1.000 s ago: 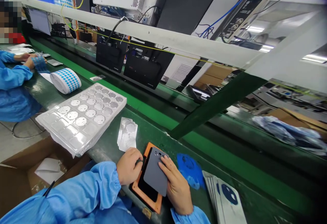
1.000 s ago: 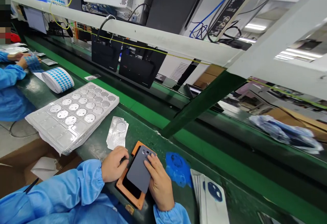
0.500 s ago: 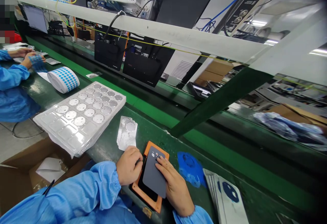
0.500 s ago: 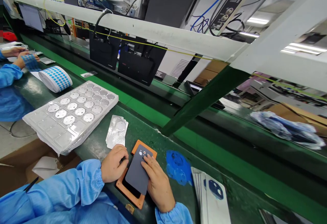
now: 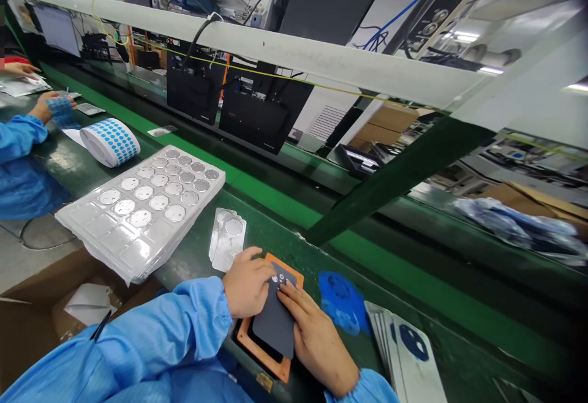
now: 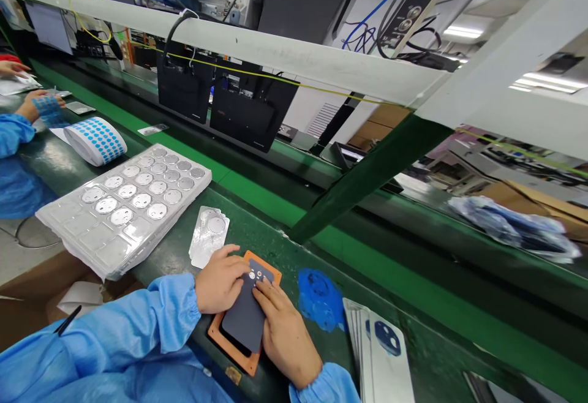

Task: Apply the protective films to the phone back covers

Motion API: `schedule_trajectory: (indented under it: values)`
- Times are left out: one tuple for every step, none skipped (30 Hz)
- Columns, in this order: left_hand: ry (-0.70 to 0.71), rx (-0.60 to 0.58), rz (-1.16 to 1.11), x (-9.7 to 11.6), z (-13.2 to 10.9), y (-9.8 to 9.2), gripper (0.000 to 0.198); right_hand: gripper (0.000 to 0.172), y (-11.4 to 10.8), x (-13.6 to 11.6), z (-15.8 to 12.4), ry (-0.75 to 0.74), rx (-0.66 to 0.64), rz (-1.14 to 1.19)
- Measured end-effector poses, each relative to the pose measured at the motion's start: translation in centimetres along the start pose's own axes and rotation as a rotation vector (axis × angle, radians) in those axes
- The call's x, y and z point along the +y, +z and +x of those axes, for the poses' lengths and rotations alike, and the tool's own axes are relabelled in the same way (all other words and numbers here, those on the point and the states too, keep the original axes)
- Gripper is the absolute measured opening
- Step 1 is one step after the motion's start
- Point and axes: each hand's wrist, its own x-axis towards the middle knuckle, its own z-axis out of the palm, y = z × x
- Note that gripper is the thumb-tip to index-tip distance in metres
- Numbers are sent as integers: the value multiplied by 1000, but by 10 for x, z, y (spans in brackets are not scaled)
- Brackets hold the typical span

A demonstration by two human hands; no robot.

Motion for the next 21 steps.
schedule_trajectory:
  values:
    - [16, -50, 46, 0, 3, 2, 28, 59, -5, 0, 0, 13, -28, 16]
    - [23, -92, 88, 0, 5, 3, 26, 62, -11, 0, 3, 15, -65, 36]
    - [23, -123, 124, 1, 6, 5, 24, 62, -18, 1, 8, 11, -104, 59]
    - [15, -143, 151, 2, 6, 6, 21, 60, -23, 3, 17, 14, -127, 77]
    - [5, -153, 170, 2, 5, 7, 19, 55, -27, 5, 29, 39, -118, 78]
    - [-6, -157, 183, 3, 5, 8, 18, 50, -29, 7, 43, 87, -80, 59]
    - [-19, -154, 189, 4, 4, 8, 17, 45, -28, 8, 60, 151, -20, 26]
    - [-36, -143, 190, 5, 3, 8, 16, 42, -24, 9, 77, 225, 51, -19]
    - [-56, -128, 186, 5, 1, 8, 14, 41, -18, 10, 93, 284, 104, -56]
    - [-77, -111, 177, 5, -1, 7, 11, 41, -10, 9, 107, 327, 139, -86]
    - [-96, -96, 164, 5, -3, 7, 10, 42, -1, 8, 119, 351, 153, -105]
    - [-112, -86, 149, 5, -5, 6, 11, 42, 8, 6, 126, 363, 158, -116]
    - [-124, -82, 135, 5, -8, 6, 13, 43, 16, 4, 131, 372, 164, -124]
    - [-135, -82, 124, 6, -10, 6, 16, 42, 22, 2, 132, 377, 168, -135]
    - [-144, -88, 119, 6, -12, 5, 17, 42, 27, 1, 131, 375, 172, -154]
    - [-153, -97, 119, 8, -14, 5, 17, 42, 30, 0, 130, 370, 178, -184]
    - [-161, -108, 124, 9, -16, 5, 17, 41, 32, 0, 128, 361, 187, -223]
    - [-167, -121, 133, 12, -18, 4, 17, 41, 32, 0, 127, 345, 201, -267]
    - [-168, -133, 141, 14, -20, 3, 17, 39, 31, -1, 127, 318, 217, -308]
    - [-164, -147, 149, 17, -22, 2, 17, 38, 28, -1, 128, 282, 235, -336]
    - [-161, -156, 157, 20, -25, 0, 18, 36, 26, -1, 128, 240, 259, -345]
